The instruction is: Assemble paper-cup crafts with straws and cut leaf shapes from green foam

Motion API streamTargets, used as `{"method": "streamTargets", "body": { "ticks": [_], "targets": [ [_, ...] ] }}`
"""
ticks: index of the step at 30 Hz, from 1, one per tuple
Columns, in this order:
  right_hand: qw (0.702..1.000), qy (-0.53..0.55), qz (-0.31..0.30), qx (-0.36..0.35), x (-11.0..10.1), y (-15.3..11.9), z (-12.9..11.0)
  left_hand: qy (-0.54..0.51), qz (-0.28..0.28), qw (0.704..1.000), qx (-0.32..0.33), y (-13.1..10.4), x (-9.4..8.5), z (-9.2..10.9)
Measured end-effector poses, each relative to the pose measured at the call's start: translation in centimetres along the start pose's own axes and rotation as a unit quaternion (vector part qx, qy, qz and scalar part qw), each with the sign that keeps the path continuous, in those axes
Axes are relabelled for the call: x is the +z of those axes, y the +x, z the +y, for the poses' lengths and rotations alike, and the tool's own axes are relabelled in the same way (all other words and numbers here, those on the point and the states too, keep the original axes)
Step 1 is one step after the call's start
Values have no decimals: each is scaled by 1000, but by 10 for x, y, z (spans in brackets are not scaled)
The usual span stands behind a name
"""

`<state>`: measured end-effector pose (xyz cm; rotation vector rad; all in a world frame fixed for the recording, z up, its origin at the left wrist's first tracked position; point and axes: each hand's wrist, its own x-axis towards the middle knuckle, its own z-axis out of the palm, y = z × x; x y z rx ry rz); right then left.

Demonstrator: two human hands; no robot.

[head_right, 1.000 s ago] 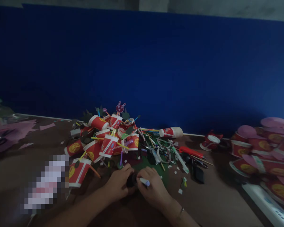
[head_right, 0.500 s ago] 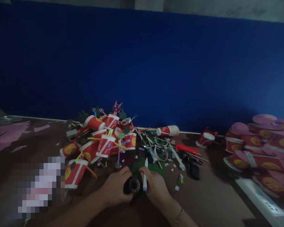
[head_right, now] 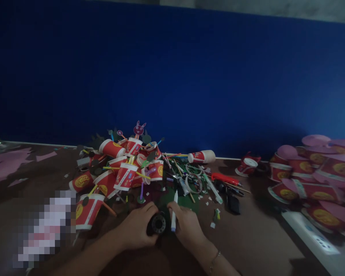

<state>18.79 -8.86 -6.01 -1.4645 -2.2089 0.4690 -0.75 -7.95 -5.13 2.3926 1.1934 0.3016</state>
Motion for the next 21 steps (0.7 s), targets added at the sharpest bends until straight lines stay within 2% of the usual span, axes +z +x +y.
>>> {"method": "streamTargets", "body": {
  "ticks": [10,21],
  "targets": [
    [1000,-11,-26,7,0,0,1,-1,-6,1000,5,1,0,-2],
    [1000,-2,-24,15,-1,0,-1,-13,-12,1000,9,0,-2,-3]
  ]
}}
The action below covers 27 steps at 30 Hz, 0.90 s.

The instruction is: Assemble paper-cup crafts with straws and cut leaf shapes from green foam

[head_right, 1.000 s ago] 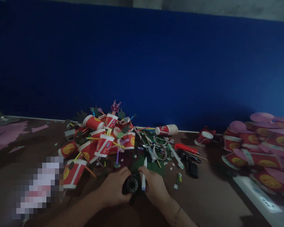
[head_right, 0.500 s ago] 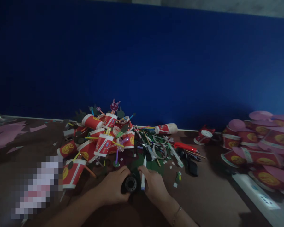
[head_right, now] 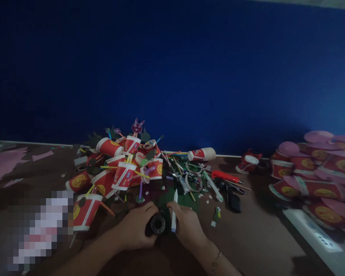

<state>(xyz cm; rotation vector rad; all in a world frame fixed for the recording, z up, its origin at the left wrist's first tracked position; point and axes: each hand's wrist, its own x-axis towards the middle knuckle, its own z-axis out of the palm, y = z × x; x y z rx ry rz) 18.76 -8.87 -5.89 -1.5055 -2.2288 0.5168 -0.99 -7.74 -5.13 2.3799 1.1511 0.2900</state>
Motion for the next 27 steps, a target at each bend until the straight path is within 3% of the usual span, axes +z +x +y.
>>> {"method": "streamTargets", "body": {
  "ticks": [13,27],
  "targets": [
    [999,38,-21,2,-3,0,4,-46,-37,998,-23,2,-1,-2],
    [996,60,-62,2,-7,0,9,-51,-121,989,-64,4,0,-4]
  ]
}}
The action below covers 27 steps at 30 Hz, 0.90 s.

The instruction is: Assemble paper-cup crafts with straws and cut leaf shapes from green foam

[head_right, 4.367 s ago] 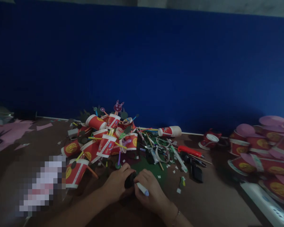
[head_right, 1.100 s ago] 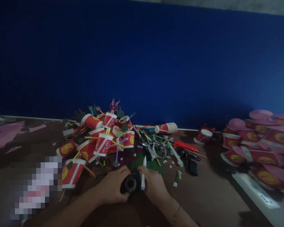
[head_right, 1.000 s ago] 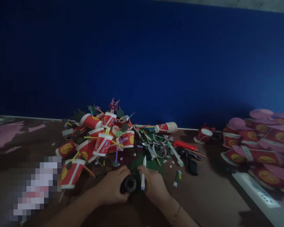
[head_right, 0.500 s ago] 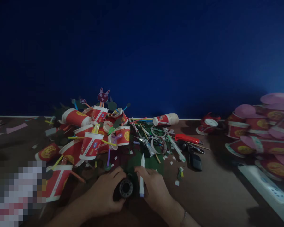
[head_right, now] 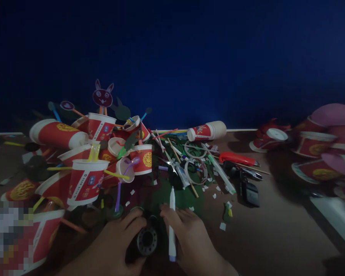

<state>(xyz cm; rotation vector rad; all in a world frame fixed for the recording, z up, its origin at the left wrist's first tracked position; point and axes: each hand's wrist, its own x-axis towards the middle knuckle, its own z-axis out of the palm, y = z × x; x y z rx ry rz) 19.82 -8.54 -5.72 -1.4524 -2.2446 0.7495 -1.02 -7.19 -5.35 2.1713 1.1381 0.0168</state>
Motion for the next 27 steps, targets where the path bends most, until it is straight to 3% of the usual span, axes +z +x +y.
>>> {"method": "streamTargets", "body": {
  "ticks": [12,19,23,27],
  "targets": [
    [1000,14,-14,-5,0,1,2,5,-9,1000,-8,1,3,-3],
    [993,57,105,-18,-3,-14,1,-10,10,1000,8,0,-3,-2],
    [988,65,107,-95,-8,-18,-6,-11,35,999,36,0,-5,-1],
    [990,72,88,-89,-5,-17,-18,-4,43,997,56,-1,-8,2]
  ]
}}
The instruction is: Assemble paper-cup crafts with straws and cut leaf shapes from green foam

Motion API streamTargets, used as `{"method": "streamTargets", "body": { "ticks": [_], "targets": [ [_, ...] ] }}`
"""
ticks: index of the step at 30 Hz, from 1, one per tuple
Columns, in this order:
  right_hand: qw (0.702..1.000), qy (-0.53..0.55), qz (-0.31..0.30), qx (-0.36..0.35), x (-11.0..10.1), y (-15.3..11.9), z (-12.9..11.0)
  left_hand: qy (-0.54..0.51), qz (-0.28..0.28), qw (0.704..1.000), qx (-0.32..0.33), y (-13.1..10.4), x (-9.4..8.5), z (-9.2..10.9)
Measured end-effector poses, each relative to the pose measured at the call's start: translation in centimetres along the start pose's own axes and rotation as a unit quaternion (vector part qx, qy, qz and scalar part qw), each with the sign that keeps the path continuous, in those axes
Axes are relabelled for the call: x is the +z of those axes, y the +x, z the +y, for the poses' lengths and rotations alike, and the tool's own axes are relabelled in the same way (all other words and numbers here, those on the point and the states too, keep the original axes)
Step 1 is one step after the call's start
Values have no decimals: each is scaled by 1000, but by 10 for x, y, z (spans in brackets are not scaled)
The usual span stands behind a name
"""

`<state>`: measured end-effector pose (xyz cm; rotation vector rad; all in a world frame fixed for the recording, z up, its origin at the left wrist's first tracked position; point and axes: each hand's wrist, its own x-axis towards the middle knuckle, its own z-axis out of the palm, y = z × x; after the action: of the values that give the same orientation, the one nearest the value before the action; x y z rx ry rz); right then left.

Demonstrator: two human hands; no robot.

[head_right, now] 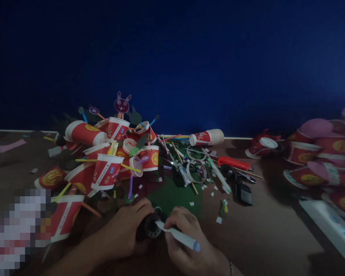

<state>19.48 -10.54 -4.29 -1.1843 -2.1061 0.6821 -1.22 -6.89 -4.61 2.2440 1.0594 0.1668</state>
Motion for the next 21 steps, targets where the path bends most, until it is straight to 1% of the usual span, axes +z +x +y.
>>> {"method": "streamTargets", "body": {
  "ticks": [4,9,16,21],
  "targets": [
    [1000,9,-25,12,11,2,-2,15,4,1000,5,0,0,1],
    [999,6,-31,38,19,5,0,33,21,999,18,0,0,0],
    [998,0,-42,54,24,4,-4,37,38,998,37,-1,2,-3],
    [992,46,-56,106,24,10,-6,54,34,997,30,-1,2,-3]
  ]
}}
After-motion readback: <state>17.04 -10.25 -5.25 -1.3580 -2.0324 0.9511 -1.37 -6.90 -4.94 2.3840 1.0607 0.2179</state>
